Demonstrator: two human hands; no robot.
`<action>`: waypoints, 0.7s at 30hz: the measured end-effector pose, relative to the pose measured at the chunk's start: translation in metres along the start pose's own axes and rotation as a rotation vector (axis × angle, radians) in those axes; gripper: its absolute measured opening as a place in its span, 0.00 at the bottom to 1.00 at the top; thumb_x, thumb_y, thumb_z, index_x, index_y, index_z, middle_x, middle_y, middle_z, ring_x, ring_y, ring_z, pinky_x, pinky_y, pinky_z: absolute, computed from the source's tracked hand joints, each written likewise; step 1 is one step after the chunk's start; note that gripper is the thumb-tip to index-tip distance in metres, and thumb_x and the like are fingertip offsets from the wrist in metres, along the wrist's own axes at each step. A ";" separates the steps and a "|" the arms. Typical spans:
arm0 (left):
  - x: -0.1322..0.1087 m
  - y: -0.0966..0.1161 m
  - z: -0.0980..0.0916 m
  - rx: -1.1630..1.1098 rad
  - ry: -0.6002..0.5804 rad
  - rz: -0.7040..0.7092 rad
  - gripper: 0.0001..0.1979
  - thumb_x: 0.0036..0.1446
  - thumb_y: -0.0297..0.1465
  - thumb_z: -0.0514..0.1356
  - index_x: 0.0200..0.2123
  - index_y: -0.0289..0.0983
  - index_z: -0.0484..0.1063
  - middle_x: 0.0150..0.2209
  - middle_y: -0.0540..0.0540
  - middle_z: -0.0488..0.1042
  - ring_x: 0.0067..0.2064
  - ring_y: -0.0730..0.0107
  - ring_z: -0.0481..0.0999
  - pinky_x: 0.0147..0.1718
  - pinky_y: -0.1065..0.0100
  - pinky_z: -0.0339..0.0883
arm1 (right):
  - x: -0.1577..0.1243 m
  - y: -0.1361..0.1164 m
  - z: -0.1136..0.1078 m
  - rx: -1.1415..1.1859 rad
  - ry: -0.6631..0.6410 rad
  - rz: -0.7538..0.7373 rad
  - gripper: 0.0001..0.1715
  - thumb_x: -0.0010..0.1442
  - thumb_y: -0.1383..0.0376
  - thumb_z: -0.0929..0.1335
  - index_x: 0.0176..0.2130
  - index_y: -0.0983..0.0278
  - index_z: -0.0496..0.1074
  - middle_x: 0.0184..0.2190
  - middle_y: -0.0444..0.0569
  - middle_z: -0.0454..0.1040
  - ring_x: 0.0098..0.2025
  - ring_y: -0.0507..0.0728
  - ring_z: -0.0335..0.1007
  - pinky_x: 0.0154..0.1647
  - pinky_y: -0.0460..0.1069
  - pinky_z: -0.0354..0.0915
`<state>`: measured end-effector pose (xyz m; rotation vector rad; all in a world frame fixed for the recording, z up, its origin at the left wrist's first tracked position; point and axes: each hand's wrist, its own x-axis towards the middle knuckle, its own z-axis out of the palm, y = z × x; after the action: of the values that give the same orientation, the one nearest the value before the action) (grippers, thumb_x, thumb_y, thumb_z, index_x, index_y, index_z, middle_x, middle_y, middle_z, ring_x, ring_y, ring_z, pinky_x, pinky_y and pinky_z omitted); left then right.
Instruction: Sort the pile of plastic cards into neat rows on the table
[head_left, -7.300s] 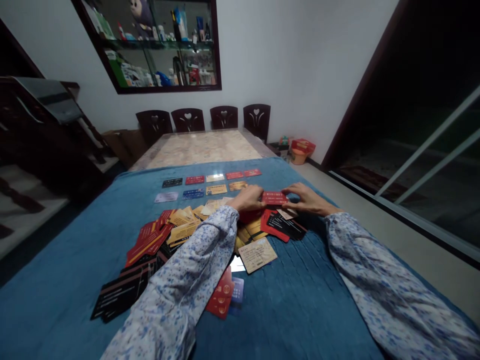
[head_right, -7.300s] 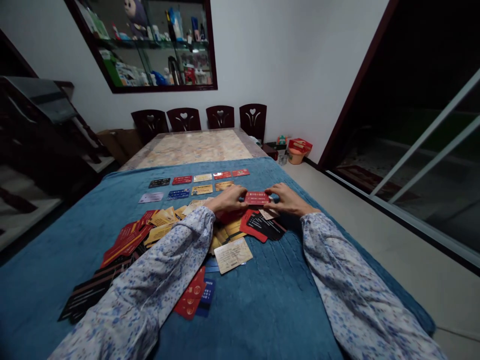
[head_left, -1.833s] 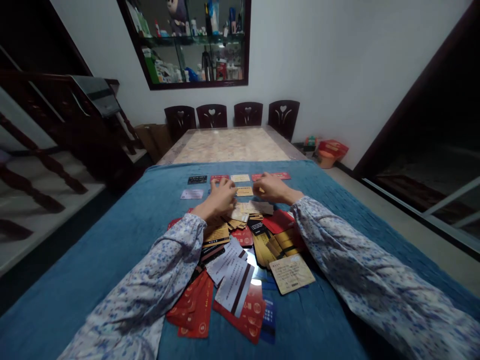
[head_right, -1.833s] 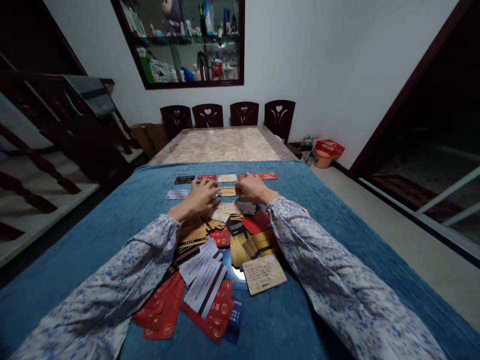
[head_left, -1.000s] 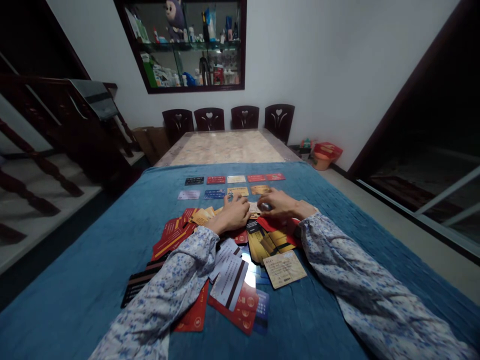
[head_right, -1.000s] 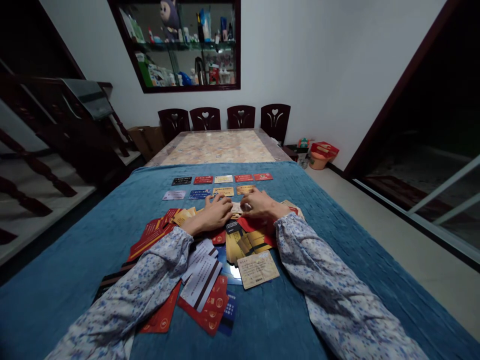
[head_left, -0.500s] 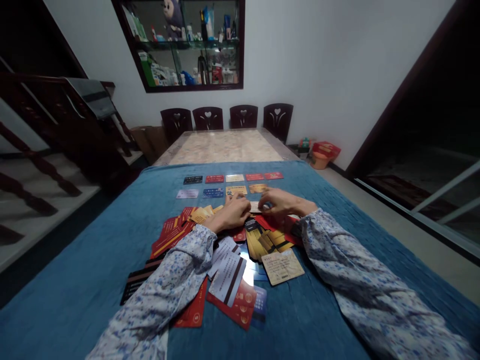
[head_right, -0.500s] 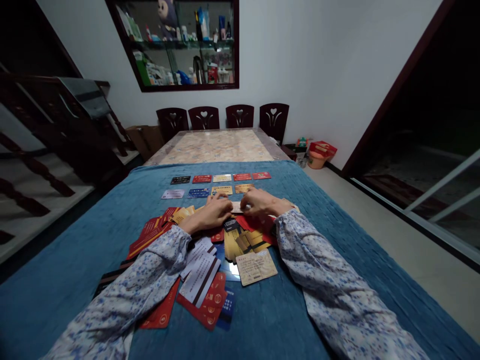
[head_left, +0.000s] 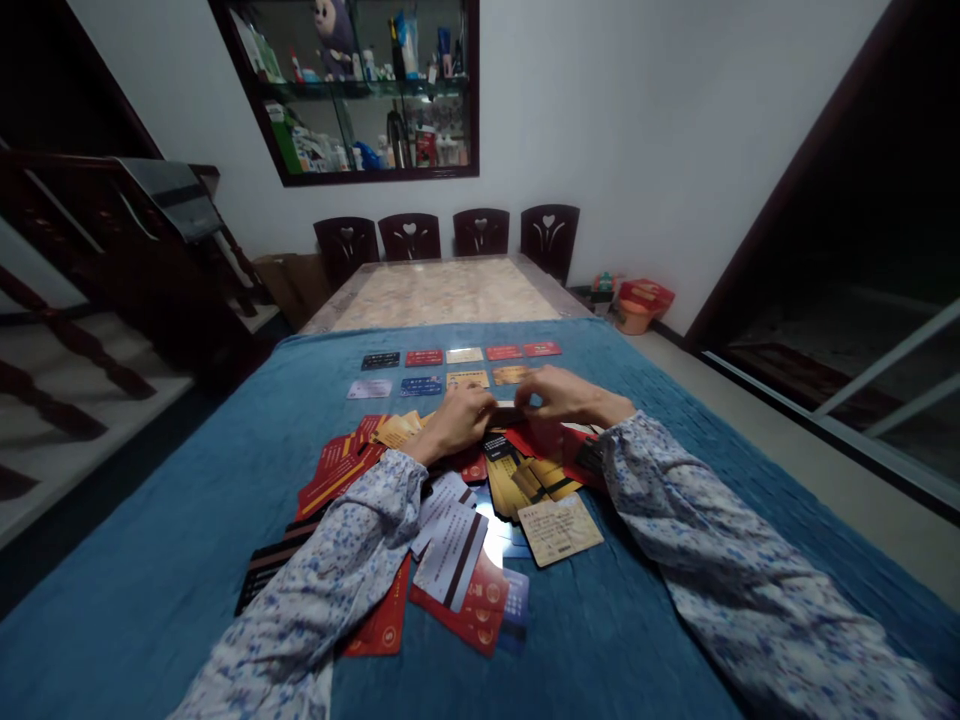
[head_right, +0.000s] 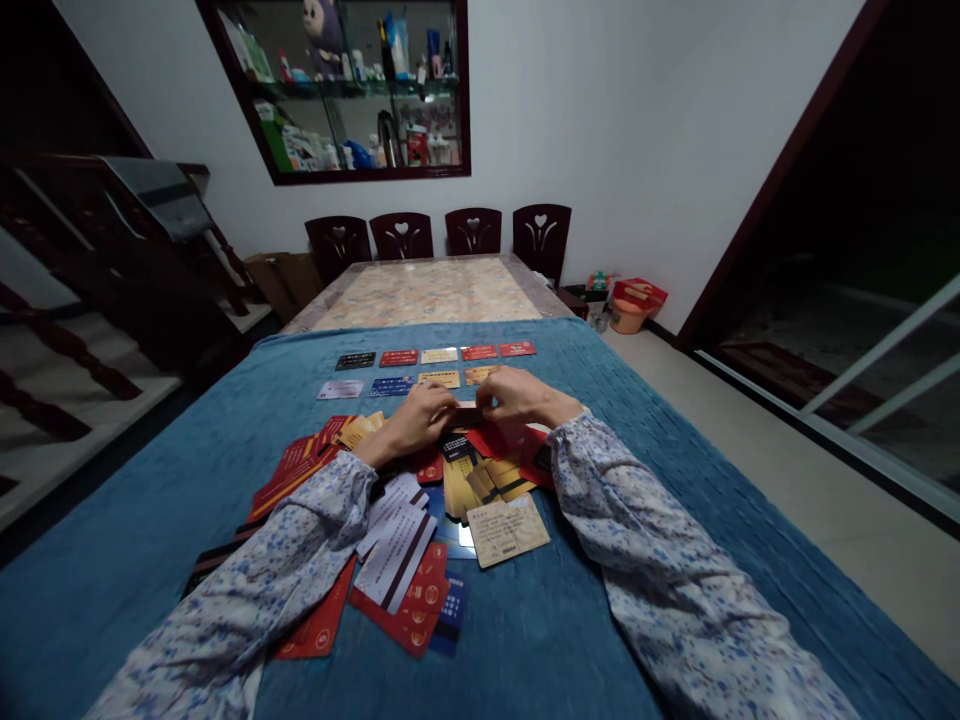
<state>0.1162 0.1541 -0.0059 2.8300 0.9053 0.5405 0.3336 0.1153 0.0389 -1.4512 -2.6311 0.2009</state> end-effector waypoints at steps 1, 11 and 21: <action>0.000 0.000 -0.001 -0.002 0.011 -0.005 0.12 0.62 0.25 0.55 0.37 0.37 0.79 0.41 0.40 0.79 0.49 0.56 0.73 0.50 0.55 0.66 | -0.001 0.000 0.000 -0.004 0.015 0.008 0.14 0.54 0.73 0.68 0.37 0.64 0.83 0.35 0.51 0.82 0.36 0.56 0.73 0.37 0.47 0.61; 0.001 -0.012 0.005 -0.069 0.084 -0.073 0.14 0.55 0.20 0.54 0.38 0.37 0.79 0.37 0.42 0.79 0.47 0.58 0.74 0.47 0.60 0.70 | -0.001 0.012 0.008 0.083 0.052 0.039 0.12 0.52 0.72 0.68 0.36 0.67 0.80 0.33 0.50 0.80 0.33 0.54 0.70 0.34 0.46 0.56; 0.001 -0.013 0.004 -0.093 0.124 -0.097 0.20 0.52 0.19 0.54 0.45 0.37 0.77 0.44 0.42 0.81 0.48 0.59 0.76 0.51 0.59 0.70 | -0.002 0.023 0.020 0.166 0.038 0.080 0.11 0.51 0.72 0.68 0.36 0.67 0.78 0.31 0.47 0.79 0.34 0.55 0.72 0.34 0.45 0.57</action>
<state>0.1111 0.1651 -0.0127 2.6786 1.0049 0.7321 0.3503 0.1248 0.0154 -1.4892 -2.4625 0.3859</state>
